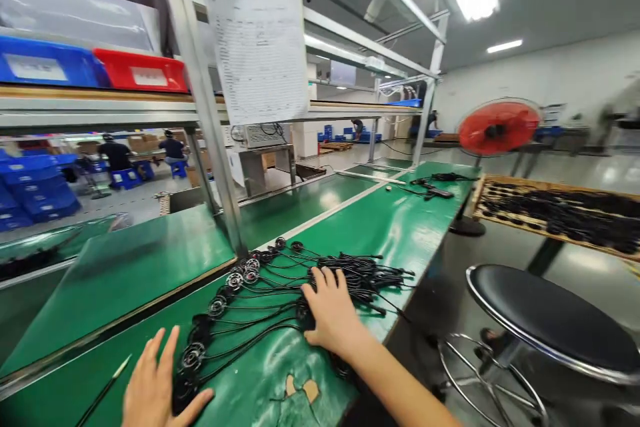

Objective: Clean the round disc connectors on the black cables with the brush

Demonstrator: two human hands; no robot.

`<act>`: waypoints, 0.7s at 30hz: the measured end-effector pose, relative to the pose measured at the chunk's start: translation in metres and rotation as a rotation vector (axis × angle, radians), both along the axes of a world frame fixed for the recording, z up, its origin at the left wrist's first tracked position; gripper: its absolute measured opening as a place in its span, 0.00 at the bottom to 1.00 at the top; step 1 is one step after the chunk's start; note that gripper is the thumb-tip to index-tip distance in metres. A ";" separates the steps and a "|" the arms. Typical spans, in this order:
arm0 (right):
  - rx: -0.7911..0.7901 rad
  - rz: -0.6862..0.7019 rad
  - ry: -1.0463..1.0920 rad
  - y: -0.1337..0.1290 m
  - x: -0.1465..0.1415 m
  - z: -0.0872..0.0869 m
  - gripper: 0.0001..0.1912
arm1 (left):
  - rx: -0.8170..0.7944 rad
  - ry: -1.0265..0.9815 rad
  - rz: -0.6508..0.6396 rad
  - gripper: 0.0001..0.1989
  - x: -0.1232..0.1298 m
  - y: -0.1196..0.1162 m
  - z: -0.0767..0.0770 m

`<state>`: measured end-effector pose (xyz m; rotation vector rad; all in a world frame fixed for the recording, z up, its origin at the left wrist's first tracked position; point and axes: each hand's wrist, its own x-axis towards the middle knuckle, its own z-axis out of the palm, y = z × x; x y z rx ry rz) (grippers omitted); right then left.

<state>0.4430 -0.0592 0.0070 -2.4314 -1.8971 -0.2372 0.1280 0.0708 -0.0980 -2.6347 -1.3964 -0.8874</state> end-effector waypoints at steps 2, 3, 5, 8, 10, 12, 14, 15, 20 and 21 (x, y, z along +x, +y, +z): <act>-0.022 -0.017 0.038 0.005 0.022 -0.001 0.50 | -0.126 -0.011 -0.019 0.51 0.017 0.015 0.005; -0.039 -0.028 0.060 0.007 0.031 -0.002 0.50 | -0.187 -0.025 -0.053 0.49 0.026 0.021 0.009; -0.067 -0.046 0.094 0.007 0.047 -0.004 0.47 | -0.279 -0.073 -0.142 0.47 0.046 0.026 0.016; -0.066 -0.074 0.110 0.003 0.064 -0.006 0.39 | -0.356 -0.140 -0.252 0.45 0.076 0.023 0.025; -0.057 -0.102 0.109 0.001 0.076 -0.007 0.36 | -0.390 -0.161 -0.282 0.43 0.096 0.022 0.029; -0.051 -0.135 0.104 0.000 0.092 -0.010 0.34 | -0.403 -0.172 -0.308 0.42 0.117 0.024 0.032; -0.046 -0.174 0.090 0.001 0.115 -0.013 0.34 | -0.399 -0.174 -0.352 0.41 0.140 0.029 0.033; -0.045 -0.196 0.081 0.001 0.129 -0.015 0.34 | -0.393 -0.172 -0.378 0.41 0.153 0.033 0.034; -0.040 -0.295 0.020 -0.001 0.216 -0.018 0.33 | -0.354 -0.165 -0.493 0.44 0.238 0.052 0.036; -0.038 -0.310 0.009 -0.001 0.234 -0.019 0.33 | -0.349 -0.164 -0.506 0.45 0.258 0.056 0.037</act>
